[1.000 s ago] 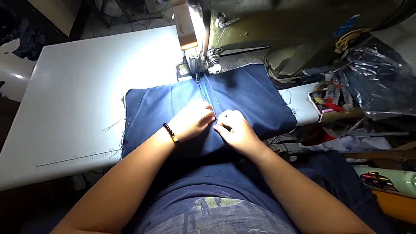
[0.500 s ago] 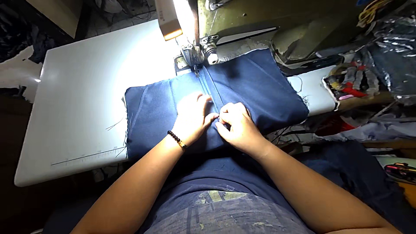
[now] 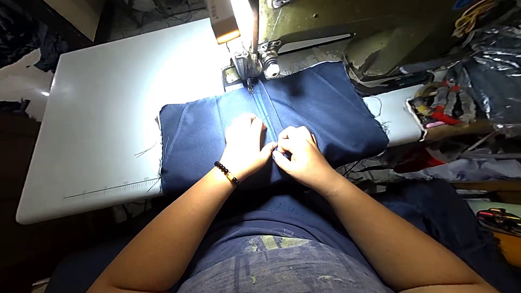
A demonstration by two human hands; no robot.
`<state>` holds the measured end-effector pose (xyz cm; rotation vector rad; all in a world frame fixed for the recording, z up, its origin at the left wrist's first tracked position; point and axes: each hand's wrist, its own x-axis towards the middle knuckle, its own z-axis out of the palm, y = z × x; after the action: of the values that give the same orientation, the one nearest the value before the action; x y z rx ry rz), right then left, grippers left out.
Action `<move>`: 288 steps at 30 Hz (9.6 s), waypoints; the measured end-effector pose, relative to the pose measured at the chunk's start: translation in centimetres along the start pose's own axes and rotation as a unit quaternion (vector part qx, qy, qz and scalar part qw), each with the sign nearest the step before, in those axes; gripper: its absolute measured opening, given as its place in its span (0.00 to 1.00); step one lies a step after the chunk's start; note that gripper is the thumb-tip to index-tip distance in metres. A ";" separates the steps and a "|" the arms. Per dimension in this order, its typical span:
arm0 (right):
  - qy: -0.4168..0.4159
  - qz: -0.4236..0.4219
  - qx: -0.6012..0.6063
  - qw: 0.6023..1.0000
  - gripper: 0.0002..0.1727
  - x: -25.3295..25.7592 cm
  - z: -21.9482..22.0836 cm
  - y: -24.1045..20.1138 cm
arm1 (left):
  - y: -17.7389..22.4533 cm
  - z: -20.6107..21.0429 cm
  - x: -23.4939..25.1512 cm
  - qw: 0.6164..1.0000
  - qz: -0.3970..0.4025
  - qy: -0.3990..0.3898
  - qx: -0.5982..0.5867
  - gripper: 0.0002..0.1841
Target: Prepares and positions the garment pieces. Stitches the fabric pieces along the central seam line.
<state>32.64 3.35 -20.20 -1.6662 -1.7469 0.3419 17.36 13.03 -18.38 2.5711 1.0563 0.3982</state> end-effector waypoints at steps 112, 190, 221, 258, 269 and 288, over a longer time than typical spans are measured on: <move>0.025 0.091 -0.019 0.995 0.07 7.9 1.5 -1.4 | -5.4 -2.2 3.3 0.982 0.132 -0.100 0.087 0.34; -0.044 0.235 -0.319 0.917 0.30 21.0 -8.2 9.0 | -9.3 -5.5 2.8 0.924 -0.334 -0.072 0.170 0.41; -0.302 0.345 0.060 0.887 0.16 5.6 -10.3 3.4 | -15.9 -8.9 2.2 0.982 -0.076 -0.063 0.160 0.33; -0.485 0.029 -0.064 0.872 0.25 -3.2 -0.2 -3.6 | 0.3 -0.3 -3.2 0.985 -0.050 -0.130 0.097 0.35; 0.041 -0.022 0.306 0.951 0.12 2.3 -3.0 -3.3 | -1.3 -4.4 3.9 0.988 0.149 -0.007 -0.045 0.22; 0.048 -0.035 0.039 0.997 0.11 3.3 1.5 -0.9 | -6.6 -2.1 6.9 0.953 0.259 0.086 -0.133 0.23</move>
<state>31.20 6.79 -19.76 -1.5384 -1.6938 0.2891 17.22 22.84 -18.28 2.5649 0.3219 0.8439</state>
